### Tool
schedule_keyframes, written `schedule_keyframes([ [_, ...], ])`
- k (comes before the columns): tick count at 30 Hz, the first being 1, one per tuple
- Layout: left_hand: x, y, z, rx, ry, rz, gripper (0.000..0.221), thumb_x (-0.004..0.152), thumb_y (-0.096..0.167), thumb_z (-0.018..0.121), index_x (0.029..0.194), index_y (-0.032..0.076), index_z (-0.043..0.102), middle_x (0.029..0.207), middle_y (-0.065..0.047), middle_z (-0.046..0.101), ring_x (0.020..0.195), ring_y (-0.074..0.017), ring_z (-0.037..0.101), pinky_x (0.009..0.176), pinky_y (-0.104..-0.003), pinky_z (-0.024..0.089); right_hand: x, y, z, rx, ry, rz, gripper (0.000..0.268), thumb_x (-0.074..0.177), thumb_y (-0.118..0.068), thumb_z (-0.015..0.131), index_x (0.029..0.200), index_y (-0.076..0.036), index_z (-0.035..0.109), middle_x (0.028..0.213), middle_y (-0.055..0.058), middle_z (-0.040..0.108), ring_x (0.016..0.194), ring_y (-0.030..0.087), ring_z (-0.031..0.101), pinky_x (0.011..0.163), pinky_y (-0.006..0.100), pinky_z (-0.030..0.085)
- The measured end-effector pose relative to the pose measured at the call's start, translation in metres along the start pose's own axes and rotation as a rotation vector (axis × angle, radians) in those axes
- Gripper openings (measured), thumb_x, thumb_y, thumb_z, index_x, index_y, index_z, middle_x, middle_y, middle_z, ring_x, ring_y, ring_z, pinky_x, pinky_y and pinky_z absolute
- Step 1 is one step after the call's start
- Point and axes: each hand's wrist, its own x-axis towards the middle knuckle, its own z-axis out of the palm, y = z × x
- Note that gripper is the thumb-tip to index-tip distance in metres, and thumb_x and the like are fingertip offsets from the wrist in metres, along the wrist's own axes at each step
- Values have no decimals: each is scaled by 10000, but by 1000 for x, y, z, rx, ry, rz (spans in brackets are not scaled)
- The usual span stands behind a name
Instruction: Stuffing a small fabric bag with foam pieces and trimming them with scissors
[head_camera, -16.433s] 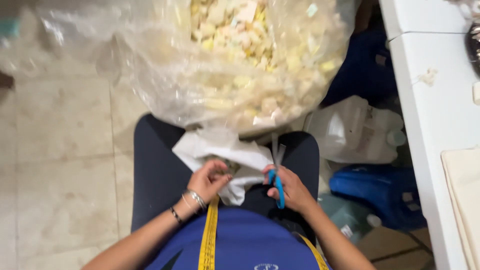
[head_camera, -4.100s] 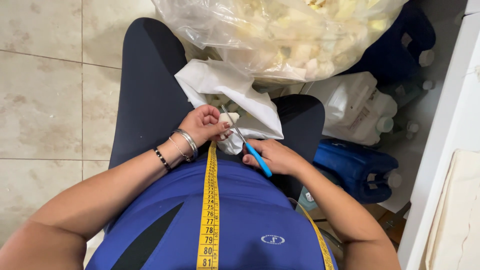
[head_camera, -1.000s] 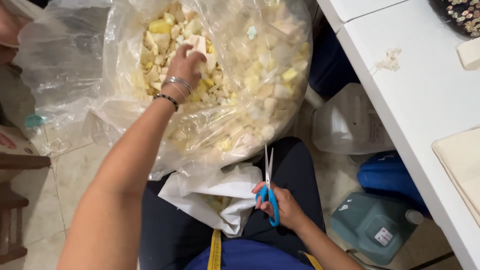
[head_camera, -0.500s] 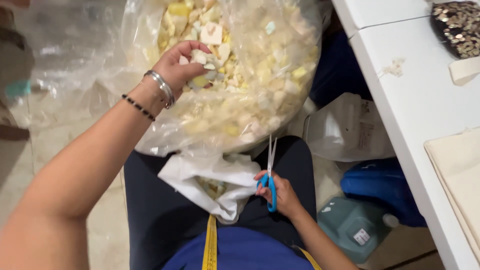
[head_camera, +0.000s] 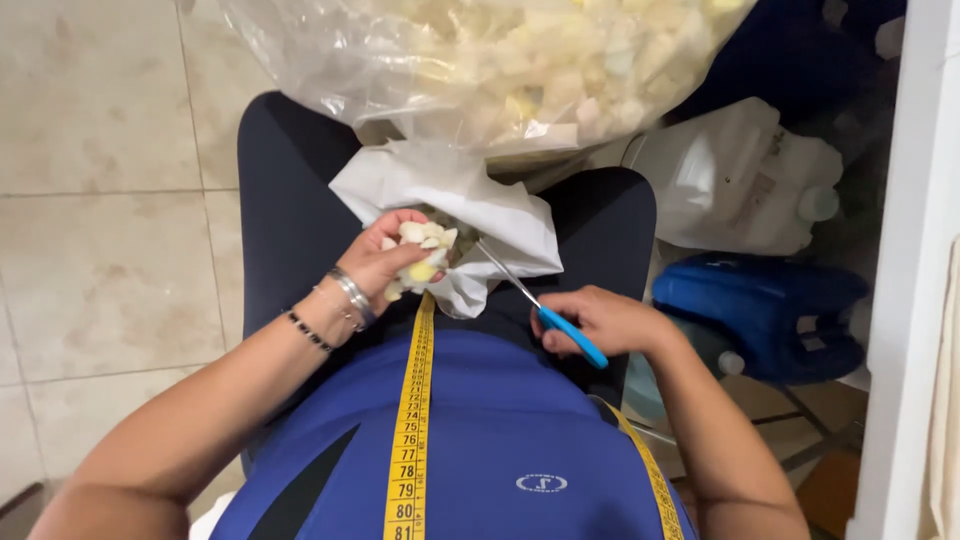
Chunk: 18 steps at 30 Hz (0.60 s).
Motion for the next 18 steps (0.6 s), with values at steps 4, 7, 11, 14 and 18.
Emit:
schedule_keyframes([
  [4, 16, -25, -4, 16, -63, -52, 517, 886, -20, 711, 1363, 42, 521, 1282, -256, 600, 1055, -401, 704, 822, -528, 680, 18, -25, -4, -261, -158, 239, 440, 906, -602, 591, 991, -172, 623, 784, 117, 771, 879, 421, 728, 787, 523, 560],
  [7, 16, -28, -3, 62, -63, 12, 503, 899, -7, 680, 1374, 11, 514, 1265, -253, 608, 1041, -380, 711, 784, -485, 685, 28, -56, -6, -403, -172, 361, 527, 879, -689, 544, 1006, -186, 634, 826, 168, 739, 933, 447, 705, 834, 526, 546],
  [11, 36, -50, -20, 321, -14, 137, 482, 846, 89, 778, 1306, 95, 636, 1216, -156, 681, 1068, -264, 689, 862, -429, 659, 40, -66, 2, -512, -142, 426, 605, 841, -773, 508, 1036, -212, 621, 828, 158, 735, 955, 427, 705, 842, 512, 546],
  [14, 40, -48, -16, 737, 107, 76, 547, 779, 295, 862, 1294, 282, 674, 1230, -94, 721, 1168, -270, 679, 996, -428, 579, 51, -67, 8, -586, -139, 410, 636, 831, -796, 493, 1054, -212, 611, 872, 172, 731, 986, 430, 696, 870, 519, 537],
  [18, 39, -46, -16, 826, 122, 118, 599, 794, 369, 850, 1337, 219, 648, 1274, -127, 696, 1225, -331, 642, 1038, -472, 540, 60, -61, 6, -622, -84, 480, 671, 841, -799, 462, 1054, -191, 646, 905, 194, 740, 1018, 439, 692, 890, 524, 532],
])
